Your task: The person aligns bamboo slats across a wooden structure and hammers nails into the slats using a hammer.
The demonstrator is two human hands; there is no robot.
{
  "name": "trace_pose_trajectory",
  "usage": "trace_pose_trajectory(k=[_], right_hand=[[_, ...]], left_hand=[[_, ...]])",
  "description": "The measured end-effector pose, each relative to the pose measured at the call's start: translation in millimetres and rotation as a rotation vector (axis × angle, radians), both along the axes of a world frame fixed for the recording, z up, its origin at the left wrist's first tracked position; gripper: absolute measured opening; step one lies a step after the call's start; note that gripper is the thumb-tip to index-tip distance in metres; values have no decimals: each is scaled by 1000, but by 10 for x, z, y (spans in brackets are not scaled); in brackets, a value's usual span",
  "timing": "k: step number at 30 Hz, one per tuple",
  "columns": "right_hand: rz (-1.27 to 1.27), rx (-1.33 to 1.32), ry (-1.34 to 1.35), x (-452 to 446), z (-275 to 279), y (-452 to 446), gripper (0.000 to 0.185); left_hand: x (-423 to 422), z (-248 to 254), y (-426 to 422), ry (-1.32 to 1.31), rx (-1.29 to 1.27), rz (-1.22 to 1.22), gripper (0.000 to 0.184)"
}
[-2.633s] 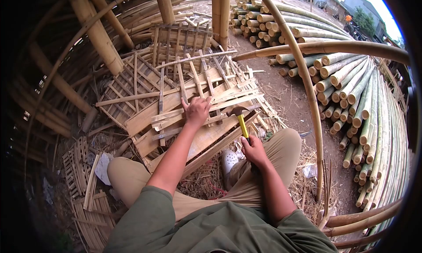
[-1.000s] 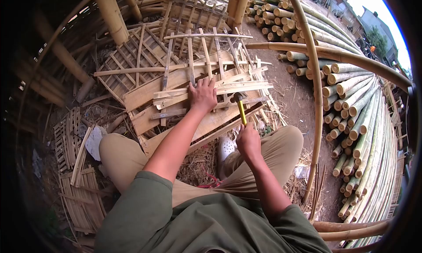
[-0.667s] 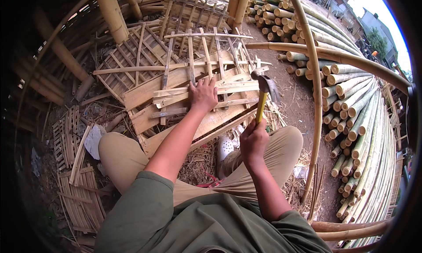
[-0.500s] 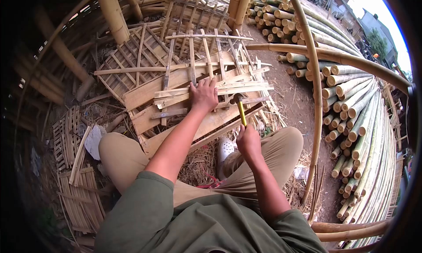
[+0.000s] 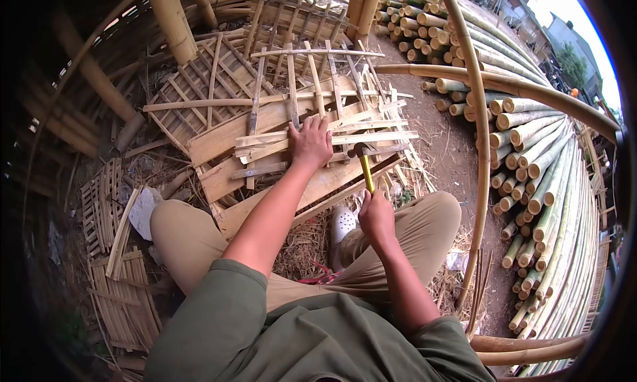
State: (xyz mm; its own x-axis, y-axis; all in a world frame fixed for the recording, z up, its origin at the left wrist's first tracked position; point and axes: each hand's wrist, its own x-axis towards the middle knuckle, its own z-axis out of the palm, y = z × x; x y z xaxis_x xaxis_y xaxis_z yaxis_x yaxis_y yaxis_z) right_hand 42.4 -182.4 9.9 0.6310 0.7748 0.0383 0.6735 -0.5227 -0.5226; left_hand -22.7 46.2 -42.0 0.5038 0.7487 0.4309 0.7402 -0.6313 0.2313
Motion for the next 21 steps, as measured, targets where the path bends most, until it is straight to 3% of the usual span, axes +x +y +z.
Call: trace_pose_trajectory(k=[5, 7, 8, 9, 11, 15, 19, 21], right_hand=[[-31, 225, -30, 76, 610, 28, 23], [-32, 298, -20, 147, 611, 65, 25], [-26, 333, 52, 184, 605, 95, 28], [-19, 367, 125, 226, 580, 123, 30], [-13, 406, 120, 381, 385, 229, 34], [-21, 356, 177, 525, 206, 352, 35], [12, 460, 37, 566, -255, 424, 34], [-14, 285, 123, 562, -263, 412, 29]], left_hand=[[-40, 177, -63, 62, -154, -11, 48], [-104, 201, -67, -75, 24, -194, 51], [-147, 212, -76, -137, -22, -299, 47], [-187, 229, -69, -134, -19, -300, 47], [-249, 258, -53, -64, -69, -586, 39], [-218, 179, 3, -153, -97, -599, 29], [-210, 152, 9, -121, -61, -570, 26], [-210, 160, 1, -144, -83, -557, 27]])
